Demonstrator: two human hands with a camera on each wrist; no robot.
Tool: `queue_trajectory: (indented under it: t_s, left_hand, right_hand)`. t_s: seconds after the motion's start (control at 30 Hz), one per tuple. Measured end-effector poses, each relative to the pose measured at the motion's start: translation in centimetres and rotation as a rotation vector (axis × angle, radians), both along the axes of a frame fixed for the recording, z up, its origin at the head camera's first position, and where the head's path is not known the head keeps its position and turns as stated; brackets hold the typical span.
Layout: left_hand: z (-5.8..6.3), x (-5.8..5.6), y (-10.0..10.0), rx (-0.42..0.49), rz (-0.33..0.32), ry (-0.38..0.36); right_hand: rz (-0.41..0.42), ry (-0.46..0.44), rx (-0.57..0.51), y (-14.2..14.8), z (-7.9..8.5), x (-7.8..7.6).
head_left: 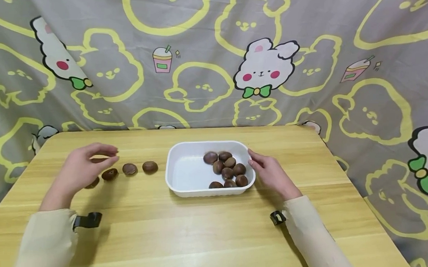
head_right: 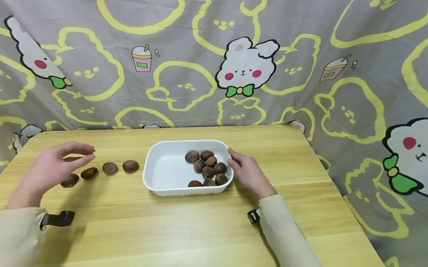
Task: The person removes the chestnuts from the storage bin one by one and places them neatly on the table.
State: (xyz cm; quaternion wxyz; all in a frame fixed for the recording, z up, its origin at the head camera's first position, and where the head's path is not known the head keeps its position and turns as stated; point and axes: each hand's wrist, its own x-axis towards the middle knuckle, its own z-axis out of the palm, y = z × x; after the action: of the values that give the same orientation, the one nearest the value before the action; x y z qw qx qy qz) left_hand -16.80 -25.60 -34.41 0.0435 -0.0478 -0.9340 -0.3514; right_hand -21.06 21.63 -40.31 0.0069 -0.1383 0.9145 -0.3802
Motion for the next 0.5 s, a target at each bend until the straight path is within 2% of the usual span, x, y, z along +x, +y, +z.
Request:
queue_trajectory:
  t_s: [0.17, 0.4, 0.5]
  left_hand:
    - [0.5, -1.0, 4.3, 0.121, -0.137, -0.015]
    - [-0.5, -2.7, 10.8, 0.268, -0.385, 0.112]
    - [-1.3, -3.0, 13.4, 0.298, -0.473, 0.08]
  right_hand:
    - [0.01, -0.016, -0.006, -0.1, -0.4, 0.1]
    - [-0.01, -0.003, 0.011, 0.1, 0.1, 0.1]
    - [-0.007, 0.006, 0.012, 0.0, 0.3, 0.1]
